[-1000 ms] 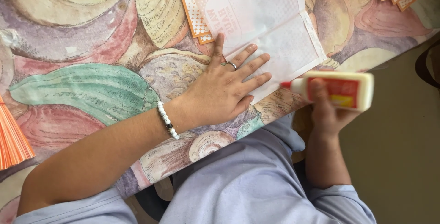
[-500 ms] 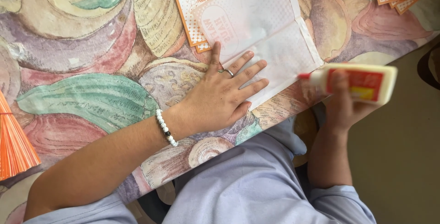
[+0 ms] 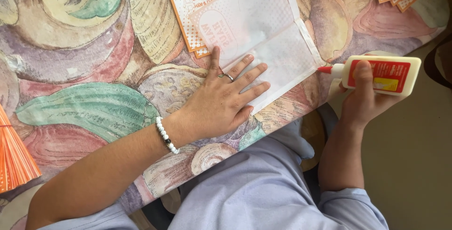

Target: Folding paper bags and applying glue from a bottle to seal them.

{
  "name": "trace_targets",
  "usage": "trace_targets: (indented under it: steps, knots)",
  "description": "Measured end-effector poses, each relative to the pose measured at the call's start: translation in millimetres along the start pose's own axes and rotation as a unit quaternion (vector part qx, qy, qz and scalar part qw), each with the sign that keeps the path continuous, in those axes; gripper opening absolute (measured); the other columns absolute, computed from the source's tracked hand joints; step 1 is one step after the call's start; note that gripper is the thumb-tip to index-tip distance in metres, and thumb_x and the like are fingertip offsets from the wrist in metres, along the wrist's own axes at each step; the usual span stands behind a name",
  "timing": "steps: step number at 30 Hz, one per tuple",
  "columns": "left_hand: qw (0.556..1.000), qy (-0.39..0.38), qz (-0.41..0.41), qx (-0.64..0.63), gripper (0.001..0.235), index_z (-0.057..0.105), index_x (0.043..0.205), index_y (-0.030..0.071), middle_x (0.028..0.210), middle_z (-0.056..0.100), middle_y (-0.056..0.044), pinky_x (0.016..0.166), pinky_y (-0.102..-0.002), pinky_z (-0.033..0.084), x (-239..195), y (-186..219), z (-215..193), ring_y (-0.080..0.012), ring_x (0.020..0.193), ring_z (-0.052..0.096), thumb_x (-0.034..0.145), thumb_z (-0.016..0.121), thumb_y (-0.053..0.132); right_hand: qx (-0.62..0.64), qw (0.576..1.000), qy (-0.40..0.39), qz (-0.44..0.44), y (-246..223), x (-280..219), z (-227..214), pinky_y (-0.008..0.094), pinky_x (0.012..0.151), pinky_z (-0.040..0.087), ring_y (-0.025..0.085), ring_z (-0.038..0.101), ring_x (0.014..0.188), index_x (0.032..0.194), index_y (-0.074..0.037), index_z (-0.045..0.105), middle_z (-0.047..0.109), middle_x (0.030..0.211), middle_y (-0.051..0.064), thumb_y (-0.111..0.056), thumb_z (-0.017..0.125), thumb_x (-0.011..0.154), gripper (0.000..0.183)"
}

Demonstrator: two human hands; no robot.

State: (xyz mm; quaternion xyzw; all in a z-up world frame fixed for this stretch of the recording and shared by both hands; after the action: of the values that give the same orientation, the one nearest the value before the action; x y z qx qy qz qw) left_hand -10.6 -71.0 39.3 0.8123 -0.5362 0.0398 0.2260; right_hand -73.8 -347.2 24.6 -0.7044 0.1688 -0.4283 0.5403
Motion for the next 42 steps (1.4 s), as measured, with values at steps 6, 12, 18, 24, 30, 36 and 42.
trace_targets:
  steps: [6,12,18,24,30,36,42]
  knots:
    - [1.000,-0.009,-0.001,0.001,0.048,0.061,0.141,0.016,0.158,0.047,-0.013,0.117,-0.079,0.010,0,-1,1,-0.0365,0.150,0.037,0.096,0.064,0.030,0.010,0.999,-0.020,0.028,15,-9,3,0.039,0.075,0.065,0.024,0.071,0.083,0.098,-0.001,0.068,0.069,0.093,0.011,-0.012,0.080,0.092,0.018]
    - [1.000,-0.009,0.000,0.002,0.049,0.062,0.141,0.016,0.158,0.046,-0.012,0.118,-0.077,0.012,0,-1,2,-0.0369,0.149,0.038,0.095,0.065,0.032,-0.008,0.999,0.030,0.018,14,6,-8,0.035,0.065,0.061,0.018,0.065,0.071,0.087,-0.008,0.060,0.062,0.079,0.004,-0.008,0.080,0.095,0.022]
    - [1.000,-0.009,0.000,-0.002,0.048,0.062,0.141,0.016,0.158,0.047,-0.012,0.118,-0.078,0.009,-1,1,4,-0.0356,0.150,0.038,0.096,0.063,0.031,0.043,0.998,0.024,0.031,27,19,-17,0.038,0.047,0.056,0.023,0.065,0.064,0.099,-0.009,0.053,0.059,0.082,0.009,-0.004,0.078,0.098,0.026]
    - [1.000,-0.007,0.005,0.003,0.046,0.062,0.141,0.015,0.156,0.048,-0.014,0.117,-0.079,0.008,-1,0,1,-0.0377,0.148,0.040,0.098,0.060,0.031,0.028,0.959,-0.093,0.268,33,47,5,0.020,0.046,0.051,0.012,0.073,0.069,0.101,-0.009,0.068,0.079,0.095,0.009,-0.023,0.073,0.095,0.016]
    - [0.999,-0.029,0.011,-0.040,0.040,0.065,0.135,0.016,0.154,0.052,-0.013,0.116,-0.078,-0.003,-6,-11,3,-0.0367,0.148,0.041,0.098,0.057,0.030,-0.085,0.920,-0.278,0.263,45,69,39,0.015,0.043,0.051,0.011,0.073,0.072,0.134,-0.010,0.052,0.068,0.095,0.002,-0.010,0.075,0.100,0.040]
    - [0.998,-0.010,0.048,-0.027,0.023,0.072,0.119,0.017,0.144,0.062,-0.012,0.122,-0.071,0.002,-7,-12,1,-0.0362,0.141,0.052,0.097,0.065,0.019,-0.384,0.865,-0.168,-0.277,-38,80,59,0.052,0.097,0.049,0.043,0.056,0.120,0.146,0.011,0.047,0.065,0.136,0.030,-0.010,0.118,0.084,0.096]
    - [0.994,-0.013,0.107,-0.011,0.029,0.069,0.118,0.008,0.142,0.062,-0.019,0.124,-0.064,0.020,-8,0,-3,-0.0382,0.136,0.056,0.096,0.051,0.004,-0.300,0.858,-0.407,-0.093,-41,26,135,0.062,0.114,0.037,0.036,0.050,0.140,0.158,-0.003,0.024,0.058,0.151,0.019,-0.022,0.078,0.101,0.081]
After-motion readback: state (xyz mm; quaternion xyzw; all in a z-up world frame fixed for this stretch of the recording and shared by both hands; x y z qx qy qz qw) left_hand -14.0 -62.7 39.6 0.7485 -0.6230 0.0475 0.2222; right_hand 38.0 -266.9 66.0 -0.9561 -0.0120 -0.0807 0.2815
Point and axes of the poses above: each hand's wrist, its own x-axis towards the middle knuckle, its own z-axis out of the palm, y = z × x, the point moved 9 cm from there along x, towards the middle knuckle
